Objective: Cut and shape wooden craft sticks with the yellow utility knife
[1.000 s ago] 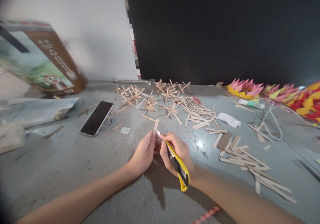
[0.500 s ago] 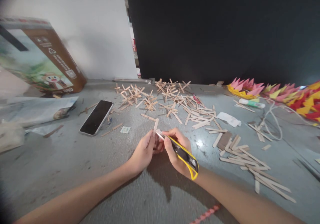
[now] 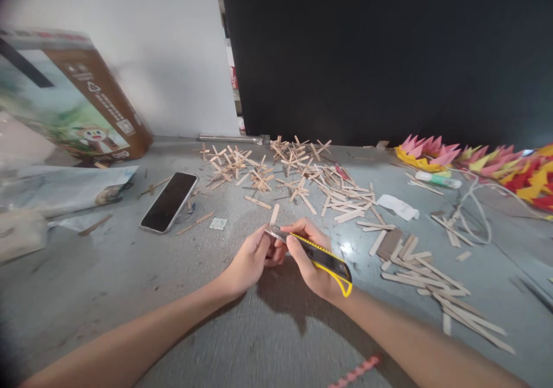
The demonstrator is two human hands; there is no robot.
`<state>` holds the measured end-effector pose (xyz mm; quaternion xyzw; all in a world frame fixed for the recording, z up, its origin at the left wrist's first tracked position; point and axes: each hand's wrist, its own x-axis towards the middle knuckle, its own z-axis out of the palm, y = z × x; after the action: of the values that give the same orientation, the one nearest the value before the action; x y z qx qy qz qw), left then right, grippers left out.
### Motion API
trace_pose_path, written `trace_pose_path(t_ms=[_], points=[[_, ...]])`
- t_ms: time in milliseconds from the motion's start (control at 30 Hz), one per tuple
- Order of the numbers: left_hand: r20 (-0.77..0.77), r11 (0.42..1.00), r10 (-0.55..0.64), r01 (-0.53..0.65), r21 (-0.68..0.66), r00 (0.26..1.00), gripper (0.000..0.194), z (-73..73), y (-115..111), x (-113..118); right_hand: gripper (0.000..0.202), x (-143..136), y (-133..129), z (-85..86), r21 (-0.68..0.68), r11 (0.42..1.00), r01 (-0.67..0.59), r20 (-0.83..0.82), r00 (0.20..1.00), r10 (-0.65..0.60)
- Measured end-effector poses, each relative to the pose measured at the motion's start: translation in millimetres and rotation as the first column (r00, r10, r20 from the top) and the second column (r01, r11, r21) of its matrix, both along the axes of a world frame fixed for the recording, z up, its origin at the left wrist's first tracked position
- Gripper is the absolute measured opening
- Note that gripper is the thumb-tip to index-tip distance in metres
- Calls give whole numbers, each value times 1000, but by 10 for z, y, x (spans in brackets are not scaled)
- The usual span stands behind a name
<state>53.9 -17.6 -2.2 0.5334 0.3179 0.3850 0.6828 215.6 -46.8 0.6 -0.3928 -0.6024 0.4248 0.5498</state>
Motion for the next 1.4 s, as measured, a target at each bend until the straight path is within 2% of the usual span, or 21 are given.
trace_pose_path(t_ms=[100,200,300,367,433,500,567,633,733,833,1000,1100,1167,1200,1300,1400], points=[[13,999,17,-16,-37,1000,41,-35,8,10,14,-4,-18,9,111,987,120,5,993,-121],[19,999,44,-44,-26,999,45,-80,6,25,14,33,-7,6,321,904,283,129,932,-337],[-32,998,57,-56,30,998,43,-119,-8,26,20,109,37,-2,529,814,242,337,820,-462],[-62,997,56,-53,57,996,41,-141,-17,20,36,155,75,-16,574,802,167,438,764,-473],[-61,996,48,-44,73,997,38,-161,-22,14,56,187,109,-37,569,818,87,531,720,-447],[-52,997,42,-39,66,998,37,-180,-22,11,65,205,133,-62,562,827,-8,600,693,-401],[-57,998,45,-42,48,997,36,-193,-22,12,64,220,145,-86,552,829,-88,622,706,-339],[-64,998,51,-49,41,997,37,-192,-23,15,56,237,146,-108,529,840,-121,590,763,-262],[-41,999,47,-46,18,998,42,-161,-25,22,41,252,139,-142,460,886,-65,487,852,-191],[-18,999,30,-30,-12,999,46,-123,-22,24,39,224,142,-176,373,928,-9,411,898,-157],[-19,1000,14,-15,-12,1000,48,-112,-16,22,46,119,182,-214,346,938,24,424,888,-179],[-17,1000,-12,12,-5,1000,46,-118,-23,23,40,102,211,-230,310,940,138,345,905,-247],[-39,999,-21,22,27,999,42,-122,-31,16,37,114,223,-221,253,946,200,256,930,-265],[-66,998,-22,25,56,998,40,-123,-35,8,35,123,226,-203,234,953,191,243,938,-247],[-229,979,-11,57,195,973,32,-118,-45,-26,16,144,220,-102,257,965,57,335,931,-144],[-386,933,42,103,346,921,28,-98,-51,-58,16,146,196,3,220,976,-4,286,956,-61]])
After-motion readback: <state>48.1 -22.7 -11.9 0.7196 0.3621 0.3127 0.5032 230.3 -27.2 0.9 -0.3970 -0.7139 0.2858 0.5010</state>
